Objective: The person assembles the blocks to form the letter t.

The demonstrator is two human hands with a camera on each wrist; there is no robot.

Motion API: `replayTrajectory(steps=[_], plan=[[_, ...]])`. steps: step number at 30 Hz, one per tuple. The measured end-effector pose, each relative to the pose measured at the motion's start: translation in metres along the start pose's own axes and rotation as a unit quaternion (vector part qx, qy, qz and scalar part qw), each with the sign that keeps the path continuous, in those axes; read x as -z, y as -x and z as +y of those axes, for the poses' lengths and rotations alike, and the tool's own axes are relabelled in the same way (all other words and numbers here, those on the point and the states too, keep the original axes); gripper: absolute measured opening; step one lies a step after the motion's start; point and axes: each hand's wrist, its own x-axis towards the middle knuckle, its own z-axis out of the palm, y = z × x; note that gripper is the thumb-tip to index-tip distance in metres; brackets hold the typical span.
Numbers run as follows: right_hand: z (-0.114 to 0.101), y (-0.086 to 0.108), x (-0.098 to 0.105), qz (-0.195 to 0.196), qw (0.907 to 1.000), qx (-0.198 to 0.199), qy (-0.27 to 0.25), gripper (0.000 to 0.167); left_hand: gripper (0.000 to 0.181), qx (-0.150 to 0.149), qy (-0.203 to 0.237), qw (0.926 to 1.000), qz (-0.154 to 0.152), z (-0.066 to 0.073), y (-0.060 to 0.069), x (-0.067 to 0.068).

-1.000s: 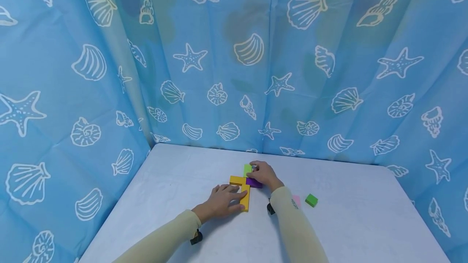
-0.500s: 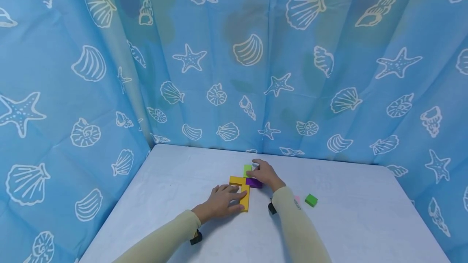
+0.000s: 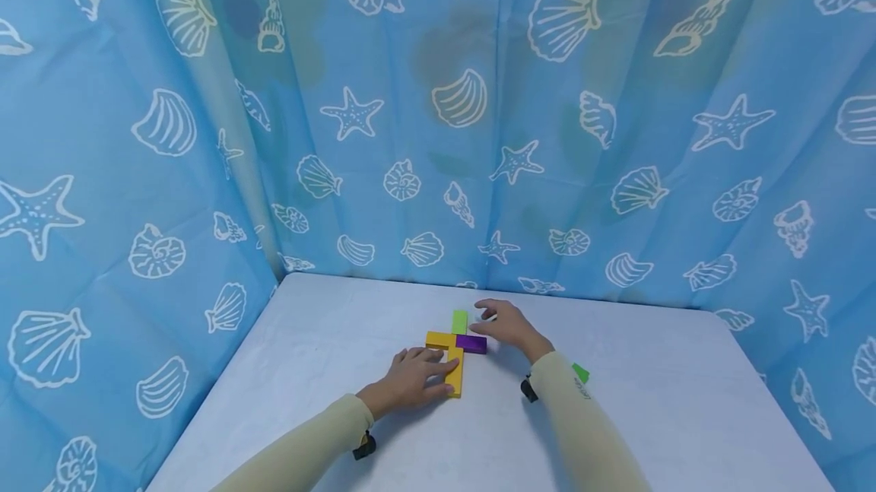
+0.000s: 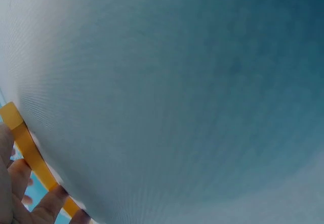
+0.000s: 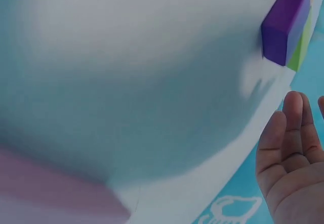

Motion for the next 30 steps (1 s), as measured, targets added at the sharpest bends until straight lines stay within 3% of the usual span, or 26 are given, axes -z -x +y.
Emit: replayTrajectory(steps=[12,30], plan=[[0.028,0.022,0.019,0.003,0.9993,0.038,-0.002,0.049,0.056,0.006,0.009,0.9999,-0.002,0.001,0.000,0.001],[0.067,0.069,0.040,0.026,0.9994,0.020,-0.012,0.048,0.056,-0.001,0.004,1.0000,-0.001,-0.002,-0.001,0.001]])
